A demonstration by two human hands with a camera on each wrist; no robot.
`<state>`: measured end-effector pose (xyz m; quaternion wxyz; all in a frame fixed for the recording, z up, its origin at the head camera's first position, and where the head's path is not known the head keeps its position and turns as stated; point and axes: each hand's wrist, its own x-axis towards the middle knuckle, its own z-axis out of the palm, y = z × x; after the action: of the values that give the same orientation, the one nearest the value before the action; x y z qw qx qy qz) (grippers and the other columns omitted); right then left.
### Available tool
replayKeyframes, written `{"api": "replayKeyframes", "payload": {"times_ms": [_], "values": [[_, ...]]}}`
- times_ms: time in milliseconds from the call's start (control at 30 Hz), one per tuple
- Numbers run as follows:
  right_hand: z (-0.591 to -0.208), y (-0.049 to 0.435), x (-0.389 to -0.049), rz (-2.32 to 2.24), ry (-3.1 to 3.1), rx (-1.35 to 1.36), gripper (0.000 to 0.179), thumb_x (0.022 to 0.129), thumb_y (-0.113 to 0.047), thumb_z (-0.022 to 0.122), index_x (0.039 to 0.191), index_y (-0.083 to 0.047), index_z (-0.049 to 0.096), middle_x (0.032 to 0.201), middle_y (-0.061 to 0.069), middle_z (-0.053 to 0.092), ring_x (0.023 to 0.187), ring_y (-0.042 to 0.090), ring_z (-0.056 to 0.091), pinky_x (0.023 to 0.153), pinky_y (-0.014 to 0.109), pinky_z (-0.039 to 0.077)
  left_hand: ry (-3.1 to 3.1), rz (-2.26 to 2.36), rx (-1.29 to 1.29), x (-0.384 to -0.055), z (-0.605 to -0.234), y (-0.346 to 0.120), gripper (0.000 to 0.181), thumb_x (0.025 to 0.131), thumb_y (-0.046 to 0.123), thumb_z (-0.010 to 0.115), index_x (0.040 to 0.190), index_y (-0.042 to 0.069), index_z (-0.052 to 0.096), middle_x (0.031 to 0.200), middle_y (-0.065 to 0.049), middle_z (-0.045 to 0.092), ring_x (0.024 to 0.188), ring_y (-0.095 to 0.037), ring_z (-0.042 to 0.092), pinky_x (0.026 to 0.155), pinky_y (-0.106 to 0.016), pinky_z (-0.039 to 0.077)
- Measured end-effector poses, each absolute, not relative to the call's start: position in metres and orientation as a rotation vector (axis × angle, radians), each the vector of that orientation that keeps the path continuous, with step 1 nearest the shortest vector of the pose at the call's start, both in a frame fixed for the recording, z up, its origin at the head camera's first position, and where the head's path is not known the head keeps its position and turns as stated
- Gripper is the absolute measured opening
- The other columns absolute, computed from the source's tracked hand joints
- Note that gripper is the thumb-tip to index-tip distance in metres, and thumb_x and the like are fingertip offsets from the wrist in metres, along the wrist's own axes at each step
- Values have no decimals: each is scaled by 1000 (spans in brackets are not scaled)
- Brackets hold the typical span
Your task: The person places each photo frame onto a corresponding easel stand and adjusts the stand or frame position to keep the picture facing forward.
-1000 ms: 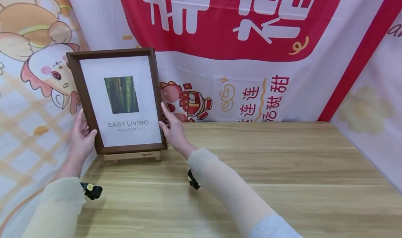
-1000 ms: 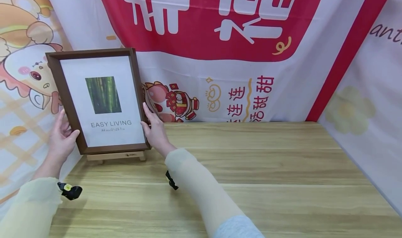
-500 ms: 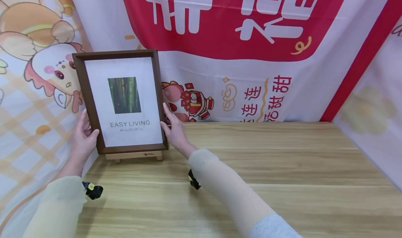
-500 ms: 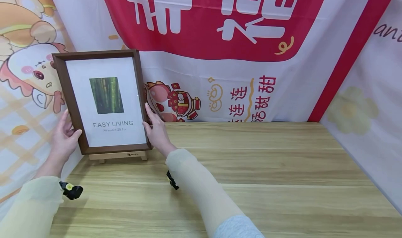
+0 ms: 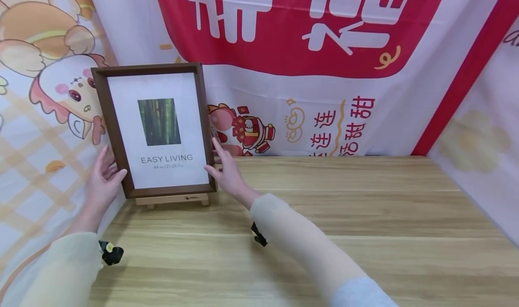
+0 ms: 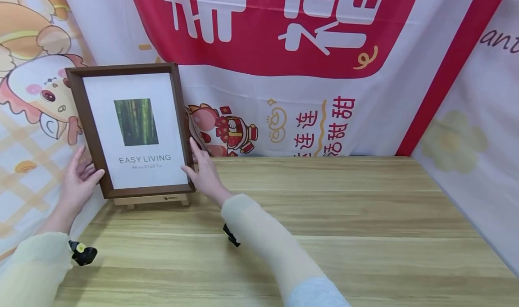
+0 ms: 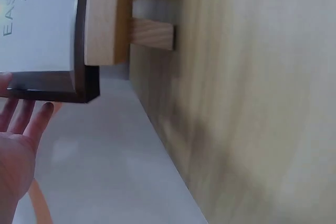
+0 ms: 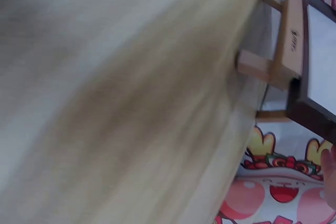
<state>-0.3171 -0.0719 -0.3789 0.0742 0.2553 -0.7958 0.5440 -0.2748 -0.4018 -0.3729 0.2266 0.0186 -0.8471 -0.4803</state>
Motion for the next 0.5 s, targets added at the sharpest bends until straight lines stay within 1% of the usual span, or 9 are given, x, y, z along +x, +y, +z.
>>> {"api": "replayKeyframes", "payload": {"times_ms": [33, 100, 167, 233, 300, 367, 433, 500], "values": [[-382, -71, -315, 1649, -2401, 755, 84, 94, -17, 65, 157, -32, 12, 143, 11, 42, 119, 24, 53, 91, 33, 53, -2338, -1320, 18, -273, -375, -404, 79, 98, 5, 54, 158, 26, 8, 152, -30, 25, 133, -27, 39, 102, -17, 38], [-387, -71, -310, 1710, -2419, 720, 88, 93, -16, 67, 156, -36, 9, 143, 10, 41, 118, 24, 54, 92, 37, 52, -2377, -1303, -20, -268, -381, -407, 82, 97, 7, 58, 158, 23, 5, 150, -34, 25, 132, -31, 40, 96, -11, 40], [-393, -72, -305, 1759, -2441, 671, 91, 92, -16, 68, 156, -38, 7, 145, 8, 39, 118, 25, 54, 93, 38, 52, -2418, -1304, -42, -263, -387, -409, 87, 95, 8, 61, 157, 20, 1, 149, -36, 23, 131, -41, 38, 93, -11, 42], [-398, -74, -302, 1796, -2455, 637, 95, 91, -15, 70, 156, -38, 5, 147, 9, 37, 118, 26, 54, 93, 39, 51, -2463, -1312, -48, -259, -393, -410, 93, 94, 10, 64, 157, 20, -3, 149, -37, 21, 130, -49, 35, 92, -11, 43], [-402, -76, -299, 1824, -2477, 605, 97, 90, -14, 70, 155, -40, 3, 148, 9, 35, 117, 26, 55, 91, 35, 52, -2502, -1333, -56, -256, -398, -411, 98, 92, 9, 67, 157, 19, -6, 150, -37, 18, 130, -53, 31, 94, -16, 44], [-406, -78, -296, 1835, -2500, 581, 101, 89, -14, 72, 155, -42, 1, 149, 10, 34, 117, 27, 56, 90, 33, 52, -2539, -1331, -71, -255, -402, -412, 103, 90, 9, 70, 156, 17, -8, 152, -37, 13, 131, -56, 27, 99, -25, 43], [-410, -81, -294, 1828, -2526, 562, 103, 88, -14, 73, 154, -43, -1, 151, 9, 33, 123, 28, 51, 96, 34, 49, -2574, -1316, -85, -254, -405, -411, 106, 88, 9, 72, 156, 14, -9, 151, -38, 12, 130, -58, 26, 102, -37, 40], [-414, -84, -292, 1802, -2552, 571, 105, 88, -15, 73, 154, -42, -3, 154, 7, 29, 132, 25, 42, 104, 36, 41, -2592, -1306, -97, -253, -407, -411, 108, 87, 8, 73, 155, 11, -10, 151, -39, 10, 130, -59, 24, 103, -46, 37]]}}
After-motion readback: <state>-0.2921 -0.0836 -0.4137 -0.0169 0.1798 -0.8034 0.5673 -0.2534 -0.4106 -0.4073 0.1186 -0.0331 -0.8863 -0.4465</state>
